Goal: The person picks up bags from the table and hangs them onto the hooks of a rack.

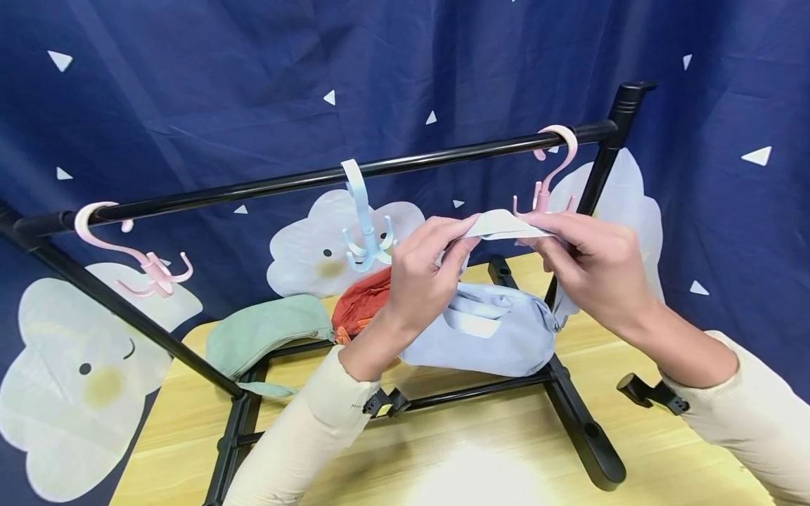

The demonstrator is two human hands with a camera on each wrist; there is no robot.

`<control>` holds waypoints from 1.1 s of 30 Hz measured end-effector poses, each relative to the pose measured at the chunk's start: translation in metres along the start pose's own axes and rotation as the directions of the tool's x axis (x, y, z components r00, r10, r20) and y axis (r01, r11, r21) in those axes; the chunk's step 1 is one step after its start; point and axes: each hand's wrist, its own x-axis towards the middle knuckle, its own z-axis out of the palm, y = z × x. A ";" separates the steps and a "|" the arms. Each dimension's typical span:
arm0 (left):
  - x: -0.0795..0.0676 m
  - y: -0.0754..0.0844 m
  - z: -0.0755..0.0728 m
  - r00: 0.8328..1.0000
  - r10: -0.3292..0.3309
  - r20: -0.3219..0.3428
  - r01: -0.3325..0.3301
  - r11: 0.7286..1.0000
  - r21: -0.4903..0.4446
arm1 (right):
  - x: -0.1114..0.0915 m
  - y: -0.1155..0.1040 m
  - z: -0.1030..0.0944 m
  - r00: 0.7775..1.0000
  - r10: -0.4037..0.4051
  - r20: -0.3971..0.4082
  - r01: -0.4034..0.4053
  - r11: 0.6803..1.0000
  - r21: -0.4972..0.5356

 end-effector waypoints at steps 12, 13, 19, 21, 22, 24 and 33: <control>0.019 0.007 0.007 0.997 0.030 0.065 -0.028 0.999 -0.031 | 0.011 0.001 -0.039 0.959 0.224 0.173 -0.235 0.971 0.046; 0.021 0.008 0.008 0.997 0.031 0.073 -0.029 0.999 -0.032 | 0.012 0.002 -0.042 0.955 0.234 0.182 -0.248 0.967 0.059; 0.028 0.010 0.010 0.995 0.030 0.098 -0.028 0.999 -0.017 | 0.018 0.002 -0.058 0.945 0.241 0.221 -0.263 0.962 0.073; 0.029 0.011 0.010 0.994 0.028 0.110 -0.026 1.000 -0.013 | 0.021 0.003 -0.062 0.944 0.231 0.235 -0.246 0.969 0.038; 0.030 0.011 0.011 0.993 0.025 0.118 -0.024 1.000 -0.012 | 0.022 0.003 -0.064 0.945 0.222 0.239 -0.233 0.972 0.020; 0.031 0.011 0.012 0.990 0.017 0.137 -0.015 1.000 -0.011 | 0.024 0.005 -0.066 0.949 0.200 0.244 -0.203 0.979 -0.013; 0.035 0.006 0.016 0.976 -0.034 0.215 0.034 0.999 0.004 | 0.030 0.021 -0.075 0.959 0.140 0.244 -0.111 0.986 -0.128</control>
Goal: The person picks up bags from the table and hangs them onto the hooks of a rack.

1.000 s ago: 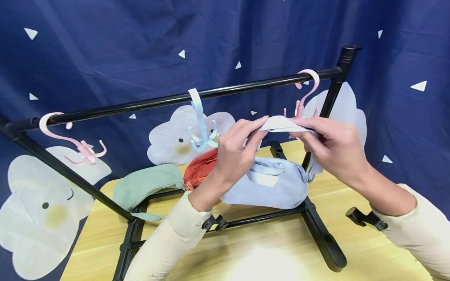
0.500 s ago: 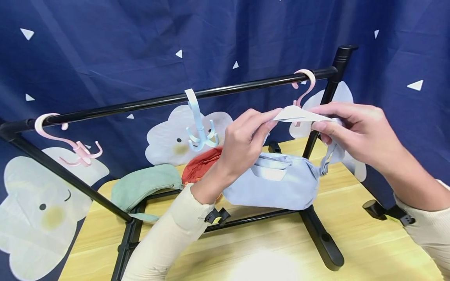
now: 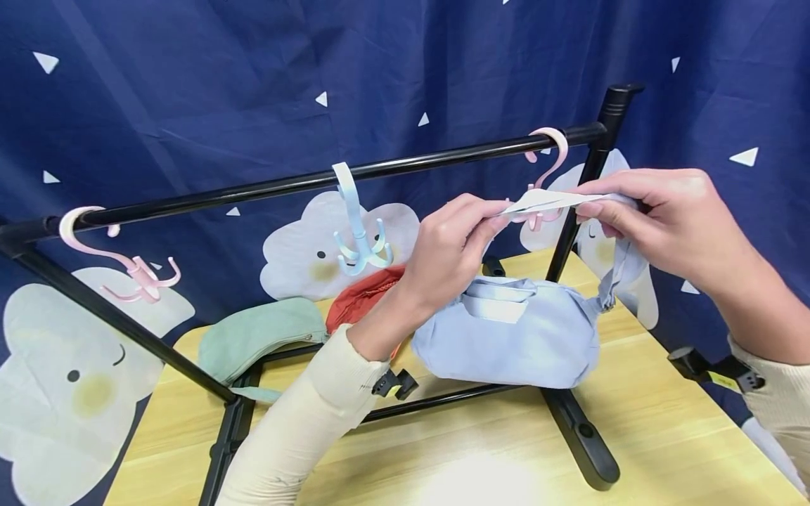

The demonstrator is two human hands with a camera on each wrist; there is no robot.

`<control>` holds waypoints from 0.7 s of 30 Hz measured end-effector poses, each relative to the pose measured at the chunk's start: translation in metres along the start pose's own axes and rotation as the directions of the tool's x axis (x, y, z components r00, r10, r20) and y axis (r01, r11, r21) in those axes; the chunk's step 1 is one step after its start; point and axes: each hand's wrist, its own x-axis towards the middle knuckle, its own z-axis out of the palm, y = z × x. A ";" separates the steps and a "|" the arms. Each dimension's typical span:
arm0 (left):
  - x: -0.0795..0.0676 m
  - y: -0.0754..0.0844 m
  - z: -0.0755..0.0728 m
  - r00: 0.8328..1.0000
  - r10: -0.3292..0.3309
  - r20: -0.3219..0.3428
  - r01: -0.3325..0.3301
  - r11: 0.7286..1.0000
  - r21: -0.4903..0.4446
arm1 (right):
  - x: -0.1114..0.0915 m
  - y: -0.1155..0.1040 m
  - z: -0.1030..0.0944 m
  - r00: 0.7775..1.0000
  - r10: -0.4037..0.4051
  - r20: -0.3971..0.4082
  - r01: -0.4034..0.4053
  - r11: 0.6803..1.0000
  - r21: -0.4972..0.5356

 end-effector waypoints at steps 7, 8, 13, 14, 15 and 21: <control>0.002 0.000 0.003 0.999 -0.024 0.029 0.024 1.000 0.007 | 0.004 0.017 -0.005 0.998 -0.057 0.031 0.058 0.998 -0.032; 0.003 0.000 0.004 0.999 -0.028 0.032 0.028 1.000 0.012 | 0.005 0.020 -0.006 0.997 -0.067 0.038 0.069 0.997 -0.037; 0.005 0.000 0.007 0.997 -0.065 0.040 0.064 0.997 0.032 | 0.007 0.030 -0.007 0.991 -0.114 0.064 0.118 0.990 -0.073; 0.005 0.001 0.007 0.996 -0.078 0.042 0.077 0.996 0.035 | 0.007 0.031 -0.007 0.991 -0.114 0.065 0.119 0.989 -0.089; 0.006 0.001 0.008 0.995 -0.093 0.045 0.092 0.995 0.035 | 0.007 0.031 -0.007 0.992 -0.111 0.060 0.117 0.987 -0.108; 0.008 0.002 0.012 0.984 -0.163 0.070 0.161 0.986 0.039 | 0.008 0.031 -0.002 0.992 -0.125 -0.019 0.118 0.971 -0.210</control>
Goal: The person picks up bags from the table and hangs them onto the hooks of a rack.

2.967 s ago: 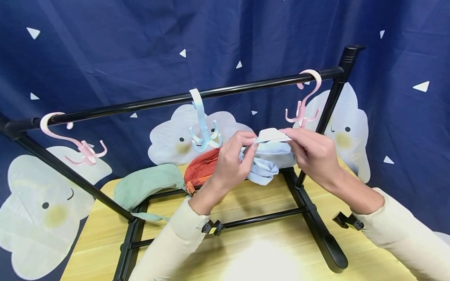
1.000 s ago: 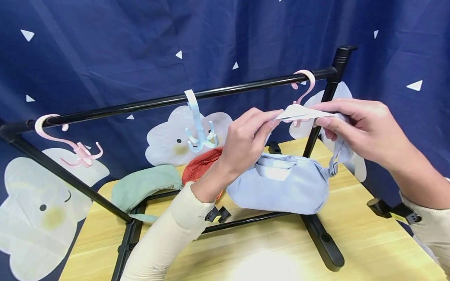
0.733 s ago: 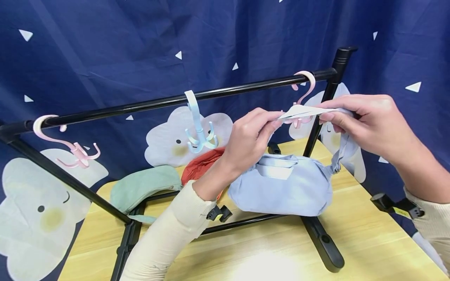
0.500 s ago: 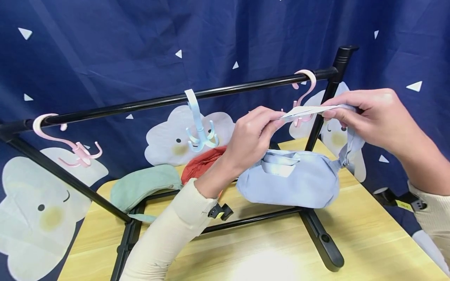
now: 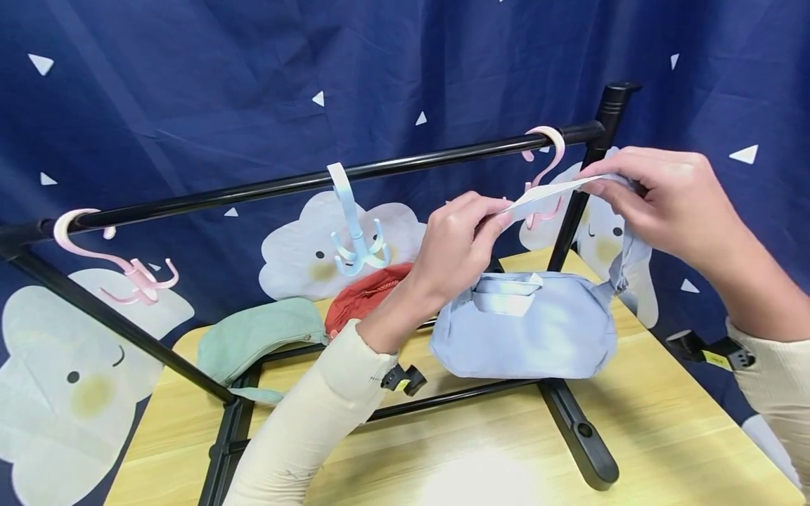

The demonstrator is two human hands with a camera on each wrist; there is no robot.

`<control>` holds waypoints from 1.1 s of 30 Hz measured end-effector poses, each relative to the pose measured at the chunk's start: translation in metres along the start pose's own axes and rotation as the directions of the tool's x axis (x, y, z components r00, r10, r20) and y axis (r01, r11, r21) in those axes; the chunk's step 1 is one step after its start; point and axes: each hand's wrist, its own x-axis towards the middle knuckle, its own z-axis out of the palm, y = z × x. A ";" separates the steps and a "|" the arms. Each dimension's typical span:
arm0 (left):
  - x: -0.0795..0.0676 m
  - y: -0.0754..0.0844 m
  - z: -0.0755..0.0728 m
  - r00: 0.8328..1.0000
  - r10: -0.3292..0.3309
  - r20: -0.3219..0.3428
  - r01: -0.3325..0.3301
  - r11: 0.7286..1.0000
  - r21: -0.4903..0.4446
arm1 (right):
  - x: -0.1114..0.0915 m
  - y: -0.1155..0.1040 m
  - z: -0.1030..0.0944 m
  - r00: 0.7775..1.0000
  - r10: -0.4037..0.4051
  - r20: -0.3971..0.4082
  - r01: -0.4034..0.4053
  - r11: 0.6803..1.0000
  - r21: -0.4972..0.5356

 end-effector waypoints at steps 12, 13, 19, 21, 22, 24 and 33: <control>0.001 0.000 0.002 0.997 -0.069 0.044 0.069 0.998 0.009 | 0.000 -0.007 0.014 0.996 0.034 -0.085 -0.041 0.996 -0.083; 0.001 0.000 0.002 0.996 -0.069 0.049 0.069 0.998 0.009 | 0.000 -0.007 0.015 0.996 0.038 -0.078 -0.045 0.995 -0.090; 0.002 0.002 0.000 0.994 -0.066 0.087 0.066 0.998 0.008 | 0.001 -0.009 0.013 0.999 0.050 -0.020 -0.052 0.992 -0.116; 0.003 0.003 -0.001 0.992 -0.072 0.103 0.071 0.997 0.017 | 0.002 -0.008 0.012 1.000 0.028 -0.001 -0.028 0.992 -0.126; 0.003 0.003 -0.001 0.991 -0.076 0.112 0.074 0.997 0.024 | 0.002 -0.008 0.011 1.000 0.012 0.008 -0.011 0.991 -0.134; 0.004 0.003 -0.002 0.987 -0.090 0.130 0.086 0.996 0.037 | 0.003 -0.008 0.011 1.000 -0.013 0.021 0.016 0.988 -0.154; 0.001 0.000 -0.001 0.967 -0.178 0.182 0.170 0.984 0.058 | 0.004 -0.008 0.013 0.995 -0.056 0.085 0.076 0.966 -0.246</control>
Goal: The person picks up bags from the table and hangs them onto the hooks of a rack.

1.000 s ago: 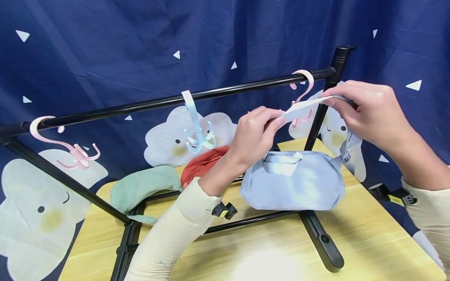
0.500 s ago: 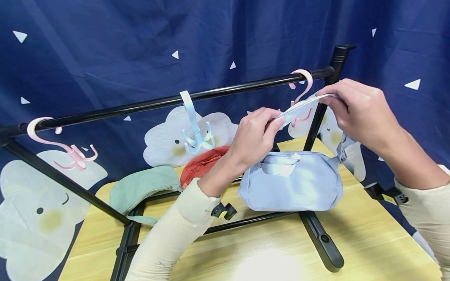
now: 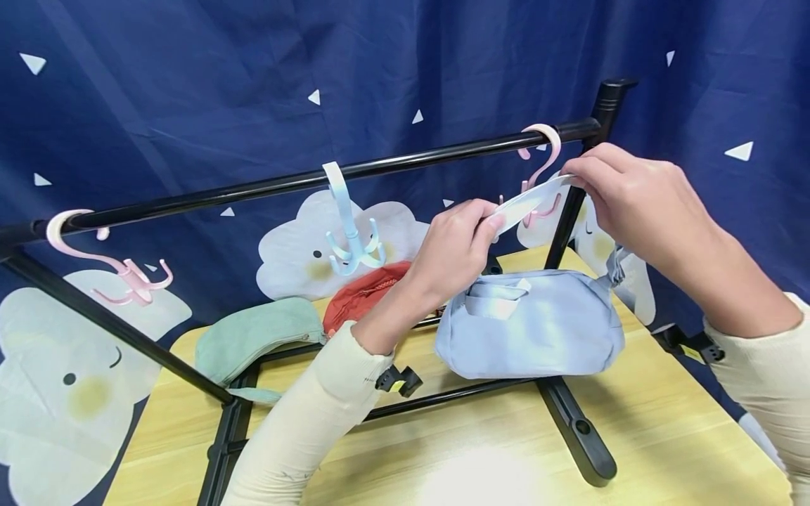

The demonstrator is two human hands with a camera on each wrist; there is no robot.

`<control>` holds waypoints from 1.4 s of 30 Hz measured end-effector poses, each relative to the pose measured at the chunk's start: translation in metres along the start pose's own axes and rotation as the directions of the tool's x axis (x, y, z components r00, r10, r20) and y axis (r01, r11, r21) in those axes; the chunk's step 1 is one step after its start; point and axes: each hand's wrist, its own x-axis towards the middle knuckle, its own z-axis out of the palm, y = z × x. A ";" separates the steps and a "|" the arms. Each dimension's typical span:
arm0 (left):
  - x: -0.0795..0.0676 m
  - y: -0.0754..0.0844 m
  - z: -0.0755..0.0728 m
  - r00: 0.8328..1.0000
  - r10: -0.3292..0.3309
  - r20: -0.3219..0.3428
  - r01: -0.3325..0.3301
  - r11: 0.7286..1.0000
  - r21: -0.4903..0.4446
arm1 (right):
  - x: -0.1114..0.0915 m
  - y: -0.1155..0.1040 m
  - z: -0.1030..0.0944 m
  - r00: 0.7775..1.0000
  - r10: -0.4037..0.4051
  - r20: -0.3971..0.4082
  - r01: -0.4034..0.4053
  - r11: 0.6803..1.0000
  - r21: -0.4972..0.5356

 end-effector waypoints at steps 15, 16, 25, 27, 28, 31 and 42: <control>-0.005 -0.002 0.008 0.999 -0.043 0.008 0.043 0.999 -0.027 | 0.002 0.002 0.009 0.998 -0.013 0.058 0.016 0.999 -0.043; -0.006 -0.002 0.008 0.999 -0.045 0.010 0.046 0.998 -0.030 | 0.002 0.003 0.009 0.998 -0.011 0.062 0.013 0.999 -0.037; -0.007 -0.003 0.008 0.998 -0.056 0.022 0.057 0.997 -0.044 | 0.005 0.006 0.012 0.997 -0.003 0.081 -0.003 0.997 0.077; -0.008 -0.003 0.008 0.998 -0.056 0.023 0.057 0.997 -0.045 | 0.004 0.007 0.012 0.997 0.001 0.081 -0.011 0.993 0.115; -0.008 -0.004 0.009 0.998 -0.055 0.022 0.056 0.997 -0.045 | 0.004 0.007 0.012 0.997 0.002 0.083 -0.013 0.991 0.132; -0.008 -0.004 0.009 0.998 -0.058 0.024 0.059 0.997 -0.047 | 0.004 0.008 0.011 0.996 -0.002 0.086 -0.013 0.986 0.167; -0.011 -0.007 0.008 0.998 -0.055 0.044 0.057 0.997 -0.044 | -0.003 0.006 0.006 0.984 0.034 0.173 -0.063 0.984 0.164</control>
